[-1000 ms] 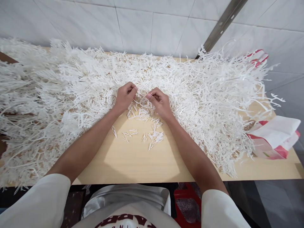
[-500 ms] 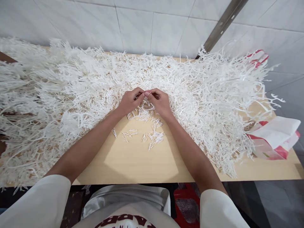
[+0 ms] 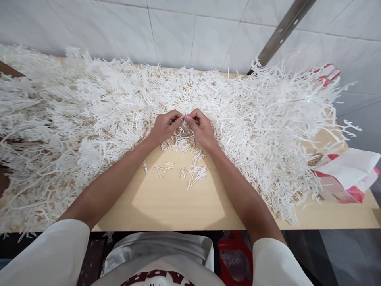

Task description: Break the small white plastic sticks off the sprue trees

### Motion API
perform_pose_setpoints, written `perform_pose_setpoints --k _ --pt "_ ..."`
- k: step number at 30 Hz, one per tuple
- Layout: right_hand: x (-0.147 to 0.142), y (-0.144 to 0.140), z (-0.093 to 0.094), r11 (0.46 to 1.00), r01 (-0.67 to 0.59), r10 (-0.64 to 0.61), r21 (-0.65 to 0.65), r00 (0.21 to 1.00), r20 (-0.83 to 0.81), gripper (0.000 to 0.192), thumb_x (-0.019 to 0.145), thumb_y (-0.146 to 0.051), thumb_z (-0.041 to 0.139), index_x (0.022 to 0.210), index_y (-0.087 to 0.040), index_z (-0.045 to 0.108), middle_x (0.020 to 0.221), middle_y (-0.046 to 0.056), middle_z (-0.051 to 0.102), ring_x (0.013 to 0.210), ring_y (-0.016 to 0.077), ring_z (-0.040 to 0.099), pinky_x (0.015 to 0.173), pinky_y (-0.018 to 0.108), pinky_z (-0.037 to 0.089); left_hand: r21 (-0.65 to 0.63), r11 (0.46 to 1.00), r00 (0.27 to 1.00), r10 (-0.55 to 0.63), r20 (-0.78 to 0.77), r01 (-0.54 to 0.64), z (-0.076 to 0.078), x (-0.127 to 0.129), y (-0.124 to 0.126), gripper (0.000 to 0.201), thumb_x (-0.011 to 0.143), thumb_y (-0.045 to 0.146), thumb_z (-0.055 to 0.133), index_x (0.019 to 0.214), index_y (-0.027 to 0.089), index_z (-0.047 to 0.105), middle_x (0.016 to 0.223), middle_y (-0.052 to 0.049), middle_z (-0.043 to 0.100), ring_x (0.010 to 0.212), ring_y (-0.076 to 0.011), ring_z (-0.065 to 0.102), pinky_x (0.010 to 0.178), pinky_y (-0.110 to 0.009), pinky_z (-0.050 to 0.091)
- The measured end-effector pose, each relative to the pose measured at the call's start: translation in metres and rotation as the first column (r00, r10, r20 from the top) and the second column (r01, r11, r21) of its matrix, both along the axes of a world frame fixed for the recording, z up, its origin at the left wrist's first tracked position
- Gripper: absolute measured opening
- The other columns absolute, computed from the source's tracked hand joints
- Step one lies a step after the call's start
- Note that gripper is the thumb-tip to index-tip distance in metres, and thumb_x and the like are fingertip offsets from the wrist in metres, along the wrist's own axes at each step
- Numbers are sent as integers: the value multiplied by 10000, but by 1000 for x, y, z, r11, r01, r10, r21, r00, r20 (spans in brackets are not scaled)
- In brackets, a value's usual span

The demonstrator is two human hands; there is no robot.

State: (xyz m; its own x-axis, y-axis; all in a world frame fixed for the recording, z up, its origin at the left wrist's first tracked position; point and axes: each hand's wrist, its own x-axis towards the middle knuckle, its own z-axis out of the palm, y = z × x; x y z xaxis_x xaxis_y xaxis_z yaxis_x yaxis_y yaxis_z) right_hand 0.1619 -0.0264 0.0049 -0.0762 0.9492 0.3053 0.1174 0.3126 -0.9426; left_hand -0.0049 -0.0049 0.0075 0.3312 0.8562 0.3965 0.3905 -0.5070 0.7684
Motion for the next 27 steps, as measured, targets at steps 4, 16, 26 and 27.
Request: perform_pose_setpoints --k 4,16,26,27 --pt "-2 -2 -1 999 -9 8 -31 1000 -21 351 835 -573 614 799 -236 524 692 -40 550 613 83 502 603 238 436 -27 959 940 281 192 -282 -6 -4 8 297 972 415 409 773 216 504 585 34 499 550 -94 489 535 -242 374" --pt "-1 3 -1 997 66 -69 35 994 85 357 787 -573 667 1001 -288 668 1093 15 618 860 123 609 709 266 537 -11 1000 979 4 204 -2 -10 1 5 304 987 493 357 1014 240 523 649 45 602 583 -84 607 566 -230 432" --pt "-1 2 1 996 -33 35 -82 999 22 352 751 -555 712 894 -235 673 754 -24 637 678 95 588 661 260 511 133 991 997 20 81 -31 -6 0 5 329 977 490 392 955 223 583 831 -2 654 711 -95 602 683 -255 464" --pt "-1 3 0 996 -35 37 -79 999 25 344 729 -536 740 866 -230 662 757 -29 631 669 87 578 648 251 502 139 990 997 16 78 -27 -6 0 5 338 977 493 388 952 222 589 857 -9 662 742 -102 607 705 -260 470"
